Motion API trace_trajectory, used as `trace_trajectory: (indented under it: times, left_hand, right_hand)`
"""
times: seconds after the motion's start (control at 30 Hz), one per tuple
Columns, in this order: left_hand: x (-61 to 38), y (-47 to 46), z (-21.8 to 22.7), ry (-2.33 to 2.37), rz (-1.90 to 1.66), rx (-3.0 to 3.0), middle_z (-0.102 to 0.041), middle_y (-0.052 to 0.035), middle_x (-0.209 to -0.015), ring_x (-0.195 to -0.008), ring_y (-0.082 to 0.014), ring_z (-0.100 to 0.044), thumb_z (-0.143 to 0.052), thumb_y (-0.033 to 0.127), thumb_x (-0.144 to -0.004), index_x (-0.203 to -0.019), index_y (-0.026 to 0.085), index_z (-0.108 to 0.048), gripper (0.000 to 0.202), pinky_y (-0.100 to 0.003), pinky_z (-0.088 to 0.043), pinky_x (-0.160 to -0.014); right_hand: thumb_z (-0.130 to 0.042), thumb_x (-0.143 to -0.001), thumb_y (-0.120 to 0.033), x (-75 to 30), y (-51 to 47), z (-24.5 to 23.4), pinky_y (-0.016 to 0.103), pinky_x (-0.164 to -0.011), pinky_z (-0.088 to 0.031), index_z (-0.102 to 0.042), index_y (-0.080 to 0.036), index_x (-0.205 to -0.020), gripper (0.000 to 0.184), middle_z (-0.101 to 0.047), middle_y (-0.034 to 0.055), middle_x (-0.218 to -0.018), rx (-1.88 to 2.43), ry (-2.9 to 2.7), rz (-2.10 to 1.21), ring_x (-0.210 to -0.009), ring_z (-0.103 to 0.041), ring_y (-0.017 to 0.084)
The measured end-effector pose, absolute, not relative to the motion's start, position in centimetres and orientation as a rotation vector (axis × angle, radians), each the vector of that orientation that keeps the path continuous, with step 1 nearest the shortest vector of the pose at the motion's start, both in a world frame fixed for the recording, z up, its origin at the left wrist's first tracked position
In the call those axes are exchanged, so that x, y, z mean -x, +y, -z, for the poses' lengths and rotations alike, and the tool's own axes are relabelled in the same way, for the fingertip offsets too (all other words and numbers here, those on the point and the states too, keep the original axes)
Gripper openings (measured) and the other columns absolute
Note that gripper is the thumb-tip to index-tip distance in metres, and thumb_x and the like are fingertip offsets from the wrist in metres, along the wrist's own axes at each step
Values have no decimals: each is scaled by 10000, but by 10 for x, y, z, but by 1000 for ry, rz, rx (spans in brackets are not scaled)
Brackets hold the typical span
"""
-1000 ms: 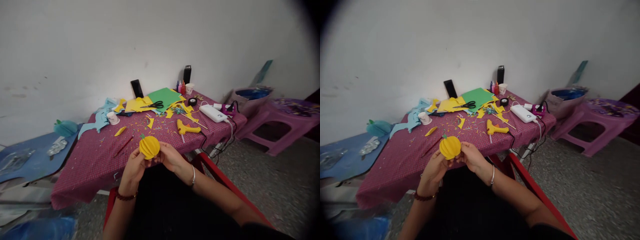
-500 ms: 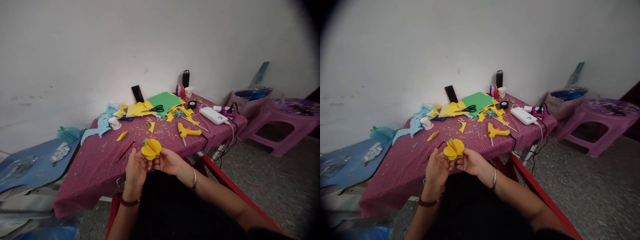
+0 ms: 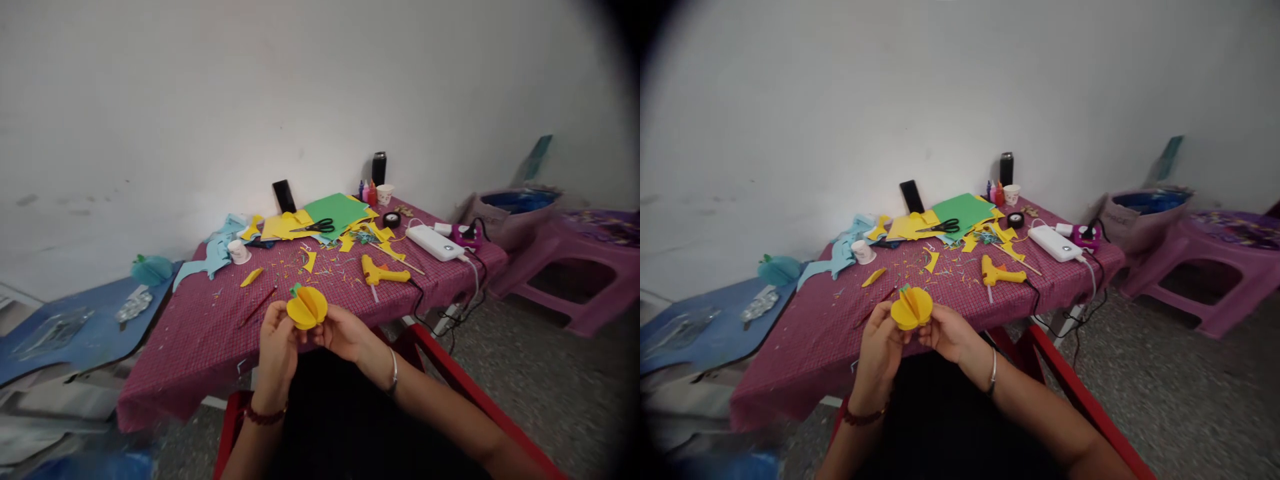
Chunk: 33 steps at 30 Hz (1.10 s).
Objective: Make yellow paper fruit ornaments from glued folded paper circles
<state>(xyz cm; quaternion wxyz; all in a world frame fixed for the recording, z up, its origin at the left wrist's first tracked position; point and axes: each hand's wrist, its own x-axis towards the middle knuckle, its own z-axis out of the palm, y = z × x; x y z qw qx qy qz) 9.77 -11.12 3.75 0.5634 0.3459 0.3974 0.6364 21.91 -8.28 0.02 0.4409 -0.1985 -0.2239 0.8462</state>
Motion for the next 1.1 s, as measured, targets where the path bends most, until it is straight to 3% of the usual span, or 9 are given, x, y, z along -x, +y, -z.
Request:
trace_trajectory:
  times: [0.13, 0.2, 0.27, 0.33, 0.4, 0.5, 0.7, 0.87, 1.1]
  left_hand:
    - [-102, -111, -30, 1009, -1479, -941, -626, 11, -894, -548, -92, -561, -712, 194, -700, -1214, 243, -464, 572, -217, -436, -487]
    - [-101, -112, -27, 1161, -1590, -1176, -626, -44, -1033, -745, -152, -634, -724, 170, -692, -1312, 251, -413, 698, -278, -513, -646]
    - [-97, -114, -24, 1373, -1789, -1529, -583, -93, -1171, -1035, -231, -605, -723, 134, -682, -1278, 237, -474, 653, -379, -498, -879]
    - [-93, -116, -23, 1523, -1915, -1902, -550, -102, -1208, -1162, -266, -530, -694, 106, -701, -1102, 220, -591, 429, -439, -426, -994]
    - [-90, -117, -22, 1559, -1920, -2176, -562, -89, -1141, -1115, -259, -535, -664, 92, -730, -912, 213, -638, 220, -429, -429, -968]
    - [-87, -115, -21, 1542, -1936, -2288, -577, -71, -1035, -1001, -235, -557, -660, 99, -746, -792, 209, -635, 123, -382, -453, -883]
    - [-86, -113, -21, 1560, -1906, -2207, -600, -55, -973, -953, -220, -568, -650, 100, -743, -773, 199, -621, 107, -378, -442, -870]
    - [-86, -115, -23, 1469, -1939, -2013, -651, -25, -878, -889, -204, -594, -656, 109, -756, -786, 225, -645, 120, -361, -441, -869]
    - [-83, -116, -25, 1317, -1811, -1432, -625, 4, -843, -804, -138, -585, -665, 219, -815, -848, 208, -653, 36, -252, -458, -785]
  right_hand:
    - [-776, -695, -344, -220, -86, -3, 207, -530, -447, -662, -150, -784, 241, -631, -17, -608, 473, -644, -2034, -500, -540, 81]
    - [-775, -699, -348, -221, -87, -4, 201, -507, -432, -661, -157, -770, 234, -619, -25, -593, 477, -660, -2011, -487, -529, 76]
    - [-765, -711, -345, -222, -88, -5, 198, -492, -418, -662, -165, -771, 216, -614, -30, -589, 481, -662, -1993, -482, -519, 72]
    - [-759, -718, -340, -222, -88, -6, 199, -498, -420, -662, -170, -785, 206, -625, -27, -612, 480, -663, -1980, -489, -517, 70]
    - [-763, -713, -335, -222, -89, -8, 201, -509, -428, -657, -170, -789, 210, -632, -24, -627, 480, -665, -1974, -497, -524, 71]
    - [-765, -700, -339, -223, -89, -11, 203, -511, -437, -642, -164, -760, 222, -612, -32, -589, 490, -669, -1967, -484, -526, 74]
    - [-752, -694, -336, -227, -88, -14, 202, -514, -445, -649, -160, -749, 211, -618, -30, -595, 530, -671, -1937, -493, -526, 76]
    - [-702, -737, -429, -229, -87, -11, 230, -511, -443, -625, -165, -687, 279, -604, -25, -578, 570, -688, -1920, -479, -516, 82]
    - [-696, -753, -452, -238, -89, -13, 231, -512, -420, -613, -170, -663, 308, -584, -24, -590, 637, -791, -1743, -498, -506, 86]
